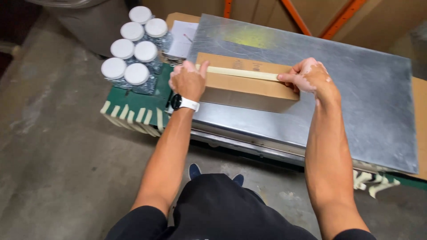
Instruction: The person folds cardboard boxes into shape, places a small packet of components inside each one, and seals them with adhesive tape.
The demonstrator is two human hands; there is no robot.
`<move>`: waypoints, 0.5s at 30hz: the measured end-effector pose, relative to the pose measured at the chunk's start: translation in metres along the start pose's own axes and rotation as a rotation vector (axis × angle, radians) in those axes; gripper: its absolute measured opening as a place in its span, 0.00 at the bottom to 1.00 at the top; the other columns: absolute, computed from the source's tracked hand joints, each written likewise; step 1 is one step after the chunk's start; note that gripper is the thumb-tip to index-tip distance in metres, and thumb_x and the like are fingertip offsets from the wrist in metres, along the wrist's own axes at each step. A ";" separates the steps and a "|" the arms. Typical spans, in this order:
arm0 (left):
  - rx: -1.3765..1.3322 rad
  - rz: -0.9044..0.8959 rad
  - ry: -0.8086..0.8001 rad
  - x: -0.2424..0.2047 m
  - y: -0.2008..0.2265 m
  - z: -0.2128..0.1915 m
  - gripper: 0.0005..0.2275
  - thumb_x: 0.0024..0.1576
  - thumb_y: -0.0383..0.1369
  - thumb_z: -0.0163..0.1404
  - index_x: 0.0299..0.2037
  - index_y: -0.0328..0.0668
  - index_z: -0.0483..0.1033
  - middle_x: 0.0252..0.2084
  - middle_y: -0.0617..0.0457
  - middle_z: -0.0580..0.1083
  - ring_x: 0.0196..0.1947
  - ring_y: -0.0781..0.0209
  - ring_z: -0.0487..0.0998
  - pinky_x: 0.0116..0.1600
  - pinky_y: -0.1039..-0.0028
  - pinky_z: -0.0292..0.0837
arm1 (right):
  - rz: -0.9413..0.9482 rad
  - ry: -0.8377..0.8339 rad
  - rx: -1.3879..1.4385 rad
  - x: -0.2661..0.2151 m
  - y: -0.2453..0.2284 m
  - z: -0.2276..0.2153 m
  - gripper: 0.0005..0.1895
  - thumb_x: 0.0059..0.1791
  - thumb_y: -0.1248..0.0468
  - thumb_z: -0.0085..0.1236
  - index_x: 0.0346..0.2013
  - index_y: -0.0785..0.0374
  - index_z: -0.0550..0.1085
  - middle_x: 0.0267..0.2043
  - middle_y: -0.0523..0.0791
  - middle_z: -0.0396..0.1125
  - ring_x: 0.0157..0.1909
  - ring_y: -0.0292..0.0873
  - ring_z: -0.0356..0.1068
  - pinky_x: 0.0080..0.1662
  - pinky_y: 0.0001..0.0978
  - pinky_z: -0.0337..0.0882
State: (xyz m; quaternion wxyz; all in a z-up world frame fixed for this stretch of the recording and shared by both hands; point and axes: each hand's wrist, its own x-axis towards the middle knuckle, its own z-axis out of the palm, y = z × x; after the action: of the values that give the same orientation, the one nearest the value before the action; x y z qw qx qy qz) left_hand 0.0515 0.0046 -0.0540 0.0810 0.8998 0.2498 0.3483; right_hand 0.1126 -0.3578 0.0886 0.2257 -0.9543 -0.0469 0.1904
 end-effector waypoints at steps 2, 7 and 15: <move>-0.006 0.000 0.008 0.001 0.000 -0.004 0.30 0.58 0.68 0.60 0.32 0.45 0.81 0.28 0.42 0.79 0.30 0.33 0.87 0.31 0.46 0.83 | -0.061 0.027 0.084 0.003 0.025 -0.010 0.18 0.52 0.43 0.71 0.31 0.53 0.86 0.22 0.45 0.74 0.31 0.43 0.76 0.41 0.36 0.76; -0.087 -0.053 -0.162 0.006 0.002 -0.028 0.29 0.61 0.66 0.60 0.33 0.46 0.84 0.29 0.41 0.80 0.33 0.31 0.88 0.35 0.46 0.85 | -0.068 0.094 0.307 -0.002 0.065 -0.005 0.16 0.55 0.50 0.71 0.33 0.59 0.84 0.22 0.46 0.69 0.29 0.41 0.70 0.36 0.32 0.74; -0.129 -0.092 -0.258 0.012 0.003 -0.046 0.27 0.62 0.65 0.60 0.35 0.48 0.88 0.28 0.40 0.81 0.34 0.31 0.89 0.38 0.47 0.85 | -0.085 0.156 0.770 0.019 0.117 0.067 0.18 0.59 0.55 0.70 0.32 0.64 0.80 0.23 0.45 0.70 0.29 0.39 0.77 0.27 0.23 0.74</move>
State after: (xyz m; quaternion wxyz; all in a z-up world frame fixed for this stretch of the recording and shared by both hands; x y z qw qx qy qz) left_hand 0.0295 0.0063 -0.0115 0.1859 0.9177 0.2555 0.2409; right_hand 0.1050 -0.4314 -0.0260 0.5778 -0.8086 0.0056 0.1114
